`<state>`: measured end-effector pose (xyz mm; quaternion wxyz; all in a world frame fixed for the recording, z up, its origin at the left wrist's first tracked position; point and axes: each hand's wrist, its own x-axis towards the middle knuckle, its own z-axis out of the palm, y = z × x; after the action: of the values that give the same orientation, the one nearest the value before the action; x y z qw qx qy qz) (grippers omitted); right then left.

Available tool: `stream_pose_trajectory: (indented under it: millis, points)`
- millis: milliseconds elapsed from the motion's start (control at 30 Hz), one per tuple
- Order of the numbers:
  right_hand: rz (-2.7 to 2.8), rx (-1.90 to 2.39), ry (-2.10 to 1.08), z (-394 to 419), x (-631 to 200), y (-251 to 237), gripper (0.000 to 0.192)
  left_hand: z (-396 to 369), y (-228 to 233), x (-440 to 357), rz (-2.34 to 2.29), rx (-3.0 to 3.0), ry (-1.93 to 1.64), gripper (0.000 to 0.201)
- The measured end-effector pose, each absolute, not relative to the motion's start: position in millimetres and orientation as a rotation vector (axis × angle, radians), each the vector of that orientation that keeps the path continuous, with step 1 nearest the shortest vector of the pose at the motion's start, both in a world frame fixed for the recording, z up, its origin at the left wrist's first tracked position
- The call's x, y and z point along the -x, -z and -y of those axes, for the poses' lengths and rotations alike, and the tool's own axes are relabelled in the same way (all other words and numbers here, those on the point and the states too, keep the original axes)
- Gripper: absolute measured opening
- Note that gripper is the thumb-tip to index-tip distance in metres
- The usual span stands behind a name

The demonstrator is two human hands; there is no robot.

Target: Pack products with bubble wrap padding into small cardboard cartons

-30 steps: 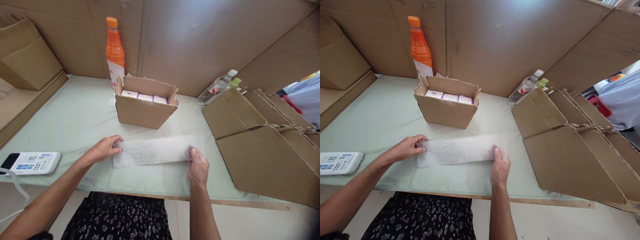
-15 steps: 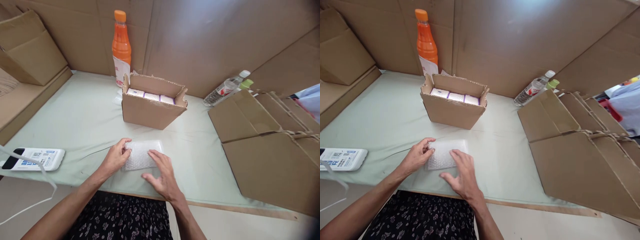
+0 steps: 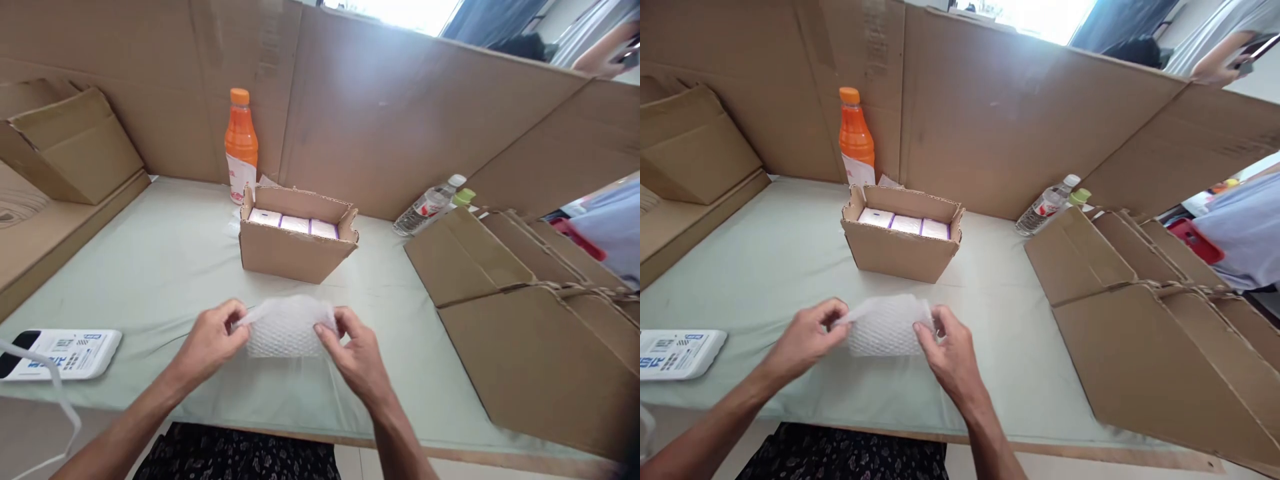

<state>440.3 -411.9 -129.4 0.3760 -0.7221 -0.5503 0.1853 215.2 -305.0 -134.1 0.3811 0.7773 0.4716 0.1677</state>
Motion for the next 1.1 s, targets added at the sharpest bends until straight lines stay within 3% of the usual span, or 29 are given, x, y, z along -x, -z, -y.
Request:
stream_pose_trajectory:
  millis: [167,233,333,500,600,667,733,800,867,933,1033,1100]
  points:
    - [1.394,1.530,-0.189,359,-468,37,0.014,246,33,-236,-1.138,-2.137,-1.122,0.006]
    - [1.408,1.509,-0.112,322,-483,16,0.015,211,8,-257,-1.127,-2.199,-1.218,0.006]
    - [1.535,1.759,-0.092,270,-503,5,0.008,162,-3,-288,-1.164,-2.362,-0.924,0.012]
    - [1.927,2.413,-0.148,235,-510,13,0.008,123,19,-321,-1.233,-2.570,-0.026,0.014]
    - [2.056,2.564,0.042,240,-503,15,0.011,122,27,-324,-1.225,-2.610,0.094,0.017]
    - [2.013,2.508,0.330,246,-500,14,0.018,124,27,-320,-1.253,-2.656,-0.054,0.024]
    - [2.015,2.360,0.403,247,-499,14,0.016,125,26,-315,-1.286,-2.700,-0.276,0.022]
    - [2.132,2.239,0.103,244,-502,14,0.017,126,25,-311,-1.223,-2.686,-0.350,0.014]
    - [2.177,2.115,-0.292,242,-506,14,0.027,130,25,-306,-1.088,-2.626,-0.240,0.020]
    - [2.048,1.962,-0.408,252,-513,14,0.029,141,25,-295,-1.040,-2.569,-0.329,0.024]
    - [1.658,1.760,-0.195,291,-524,23,0.026,168,37,-267,-1.227,-2.363,-1.152,0.027]
    - [1.410,1.739,-0.130,323,-529,42,0.024,189,56,-247,-1.422,-2.099,-1.418,0.031]
